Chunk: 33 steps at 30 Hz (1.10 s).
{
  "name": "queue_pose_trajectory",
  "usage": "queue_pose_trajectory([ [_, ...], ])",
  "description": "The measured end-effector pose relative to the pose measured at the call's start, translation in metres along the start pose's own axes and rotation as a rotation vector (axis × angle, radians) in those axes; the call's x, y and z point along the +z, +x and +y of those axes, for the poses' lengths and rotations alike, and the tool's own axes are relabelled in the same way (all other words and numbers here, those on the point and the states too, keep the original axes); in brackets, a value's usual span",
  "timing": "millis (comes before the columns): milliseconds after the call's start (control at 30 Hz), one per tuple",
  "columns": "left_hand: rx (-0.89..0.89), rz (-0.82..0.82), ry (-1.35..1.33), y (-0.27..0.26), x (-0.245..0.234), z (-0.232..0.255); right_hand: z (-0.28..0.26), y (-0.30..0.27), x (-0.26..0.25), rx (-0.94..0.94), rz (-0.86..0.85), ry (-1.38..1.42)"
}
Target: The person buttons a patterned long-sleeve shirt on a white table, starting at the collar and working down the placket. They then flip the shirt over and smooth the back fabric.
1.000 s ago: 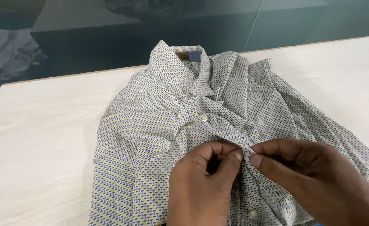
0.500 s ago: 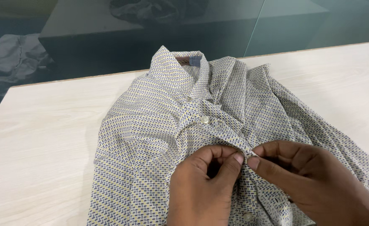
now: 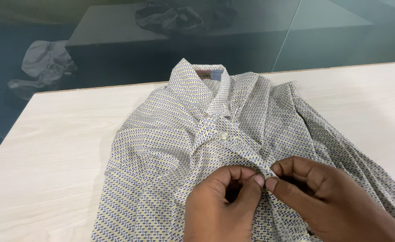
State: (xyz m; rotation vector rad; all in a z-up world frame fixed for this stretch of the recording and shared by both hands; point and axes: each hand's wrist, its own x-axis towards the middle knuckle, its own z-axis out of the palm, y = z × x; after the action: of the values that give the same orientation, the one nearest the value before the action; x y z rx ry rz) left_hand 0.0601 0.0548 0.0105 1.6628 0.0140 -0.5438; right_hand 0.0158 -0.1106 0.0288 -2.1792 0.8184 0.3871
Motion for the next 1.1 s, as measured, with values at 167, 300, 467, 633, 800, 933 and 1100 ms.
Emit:
queue_pose_trajectory([
  [167, 0.078, 0.023, -0.097, 0.002, 0.007, -0.007, 0.004, 0.007, -0.007, -0.039, -0.058, 0.01],
  [300, 0.044, 0.042, -0.089, 0.004, 0.01, -0.012, 0.008, 0.015, -0.01, -0.086, -0.089, 0.049],
  [467, 0.021, 0.065, -0.142, 0.011, 0.012, -0.017, 0.014, 0.026, -0.009, 0.02, -0.073, 0.055],
  [633, -0.12, 0.086, -0.227, 0.015, 0.013, -0.018, 0.028, 0.038, -0.013, -0.037, -0.178, 0.154],
  [800, -0.152, 0.058, -0.09, 0.018, 0.009, -0.007, 0.025, 0.039, -0.006, -0.114, -0.225, 0.258],
  [933, -0.265, 0.059, 0.018, 0.02, 0.009, 0.002, 0.018, 0.036, 0.001, -0.048, -0.156, 0.094],
  [1100, -0.23, 0.023, 0.103, 0.025, 0.006, 0.003, 0.018, 0.04, 0.003, -0.21, -0.165, 0.168],
])
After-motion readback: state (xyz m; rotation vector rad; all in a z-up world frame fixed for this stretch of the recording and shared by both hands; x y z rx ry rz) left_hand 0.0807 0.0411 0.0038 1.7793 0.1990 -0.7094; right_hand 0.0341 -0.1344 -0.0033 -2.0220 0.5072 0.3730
